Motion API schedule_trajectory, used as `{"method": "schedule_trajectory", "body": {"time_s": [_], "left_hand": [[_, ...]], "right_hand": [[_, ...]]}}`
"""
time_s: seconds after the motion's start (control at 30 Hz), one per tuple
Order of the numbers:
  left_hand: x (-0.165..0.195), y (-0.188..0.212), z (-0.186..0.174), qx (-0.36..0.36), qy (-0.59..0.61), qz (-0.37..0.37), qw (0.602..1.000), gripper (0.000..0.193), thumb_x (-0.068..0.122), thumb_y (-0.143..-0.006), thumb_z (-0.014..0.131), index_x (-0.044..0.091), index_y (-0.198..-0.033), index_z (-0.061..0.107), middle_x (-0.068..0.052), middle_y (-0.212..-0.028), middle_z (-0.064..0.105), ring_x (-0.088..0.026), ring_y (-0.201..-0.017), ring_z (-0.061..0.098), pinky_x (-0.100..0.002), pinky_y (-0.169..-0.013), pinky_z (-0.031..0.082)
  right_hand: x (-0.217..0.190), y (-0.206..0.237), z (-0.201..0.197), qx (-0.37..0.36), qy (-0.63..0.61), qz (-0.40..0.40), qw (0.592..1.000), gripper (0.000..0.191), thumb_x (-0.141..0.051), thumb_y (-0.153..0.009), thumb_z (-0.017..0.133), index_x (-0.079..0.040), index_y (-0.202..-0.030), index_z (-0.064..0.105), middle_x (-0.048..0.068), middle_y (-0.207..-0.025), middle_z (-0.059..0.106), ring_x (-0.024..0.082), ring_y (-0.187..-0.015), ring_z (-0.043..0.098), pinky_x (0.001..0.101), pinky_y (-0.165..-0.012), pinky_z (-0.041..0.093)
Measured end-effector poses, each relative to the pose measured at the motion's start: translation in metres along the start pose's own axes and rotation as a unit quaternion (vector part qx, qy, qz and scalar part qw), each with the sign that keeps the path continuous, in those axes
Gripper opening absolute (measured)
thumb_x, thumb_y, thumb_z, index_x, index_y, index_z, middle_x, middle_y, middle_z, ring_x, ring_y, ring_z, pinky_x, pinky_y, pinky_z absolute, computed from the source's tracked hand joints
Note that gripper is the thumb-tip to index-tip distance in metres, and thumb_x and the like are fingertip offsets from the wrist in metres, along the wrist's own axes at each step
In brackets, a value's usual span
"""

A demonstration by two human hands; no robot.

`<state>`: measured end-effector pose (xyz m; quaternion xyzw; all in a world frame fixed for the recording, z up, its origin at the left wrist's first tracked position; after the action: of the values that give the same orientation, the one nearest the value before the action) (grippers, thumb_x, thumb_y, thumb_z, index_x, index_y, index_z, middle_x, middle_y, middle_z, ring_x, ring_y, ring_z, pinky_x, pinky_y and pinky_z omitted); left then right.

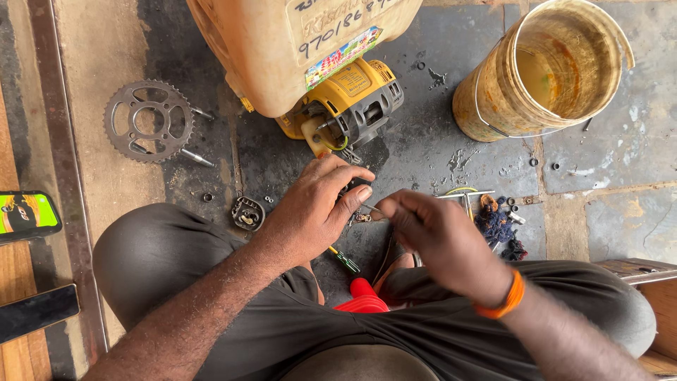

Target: The person sits on the floor repairing a small engine component. They use a screwdriver to unscrew and adjust a carburetor-like part, handle small screws and fittings, then fit the part back onto the yellow machine and work on its mounting area.

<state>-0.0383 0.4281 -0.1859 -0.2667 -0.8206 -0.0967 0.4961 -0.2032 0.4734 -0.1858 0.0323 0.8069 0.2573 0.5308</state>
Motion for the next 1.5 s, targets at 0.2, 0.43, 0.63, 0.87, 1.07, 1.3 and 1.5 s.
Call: {"method": "schedule_trajectory", "body": {"time_s": [0.2,0.43,0.63,0.87,1.07,1.3,1.5], "left_hand": [[0.001,-0.001,-0.002,0.004,0.016,0.001,1.000,0.026,0.026,-0.105,0.060,0.006,-0.121,0.066,-0.013,-0.113,0.064,-0.034,-0.116,0.061,-0.045,-0.099,0.050],[0.002,0.002,-0.004,0.013,0.008,0.011,1.000,0.026,0.026,-0.105,0.060,0.006,-0.121,0.066,-0.013,-0.113,0.064,-0.034,-0.115,0.062,-0.045,-0.098,0.050],[0.005,0.001,-0.002,0.010,0.009,0.008,1.000,0.026,0.026,-0.105,0.060,0.006,-0.121,0.066,-0.014,-0.112,0.063,-0.034,-0.114,0.061,-0.046,-0.097,0.050],[0.001,0.002,-0.002,0.009,0.006,0.002,1.000,0.026,0.027,-0.105,0.060,0.006,-0.120,0.066,-0.013,-0.110,0.064,-0.033,-0.113,0.062,-0.045,-0.097,0.051],[0.004,0.004,0.000,0.007,-0.012,0.010,1.000,0.027,0.026,-0.106,0.059,0.005,-0.121,0.064,-0.014,-0.112,0.062,-0.035,-0.113,0.061,-0.046,-0.096,0.051],[-0.001,0.004,0.003,-0.009,-0.011,-0.015,1.000,0.027,0.026,-0.105,0.058,0.004,-0.119,0.064,-0.015,-0.110,0.062,-0.035,-0.112,0.061,-0.047,-0.096,0.051],[-0.001,0.006,0.005,-0.010,-0.020,-0.030,0.999,0.027,0.026,-0.105,0.058,0.004,-0.118,0.064,-0.015,-0.109,0.063,-0.036,-0.112,0.061,-0.047,-0.095,0.050]], "right_hand": [[-0.006,0.003,-0.003,0.006,0.010,-0.026,1.000,0.025,-0.030,-0.099,0.067,-0.006,-0.106,0.066,0.001,-0.075,0.059,0.010,-0.065,0.055,0.0321,-0.059,0.046],[-0.032,0.021,0.003,0.108,0.269,-0.222,0.931,0.018,-0.025,-0.101,0.063,-0.010,-0.109,0.069,0.003,-0.078,0.069,0.005,-0.069,0.063,0.0327,-0.063,0.048],[0.031,0.001,0.010,-0.046,-0.261,0.164,0.950,0.036,-0.032,-0.110,0.060,0.001,-0.112,0.074,-0.003,-0.066,0.045,0.011,-0.060,0.037,0.0285,-0.053,0.029],[-0.029,0.018,-0.002,0.113,0.240,-0.148,0.953,0.020,-0.024,-0.097,0.064,-0.007,-0.107,0.070,-0.002,-0.072,0.063,0.010,-0.065,0.061,0.0310,-0.061,0.048],[0.025,-0.004,0.017,-0.067,-0.289,0.139,0.945,0.033,-0.027,-0.112,0.061,0.003,-0.114,0.074,0.004,-0.067,0.048,0.013,-0.059,0.040,0.0287,-0.054,0.033],[-0.031,0.019,0.002,0.095,0.251,-0.238,0.934,0.021,-0.027,-0.098,0.065,-0.010,-0.109,0.068,0.007,-0.084,0.066,0.022,-0.071,0.062,0.0337,-0.063,0.048],[0.027,-0.004,0.017,-0.050,-0.141,0.076,0.986,0.032,-0.029,-0.108,0.059,-0.001,-0.115,0.073,0.000,-0.067,0.053,0.014,-0.057,0.047,0.0304,-0.054,0.039]]}}
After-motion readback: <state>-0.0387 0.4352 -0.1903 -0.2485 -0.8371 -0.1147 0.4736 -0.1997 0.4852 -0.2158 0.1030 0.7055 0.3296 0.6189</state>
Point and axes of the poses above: each hand's wrist, its own y-axis away from the middle knuckle, its own z-axis out of the palm, x = y × z, the point moved 7 cm from there along -y, towards the middle knuckle
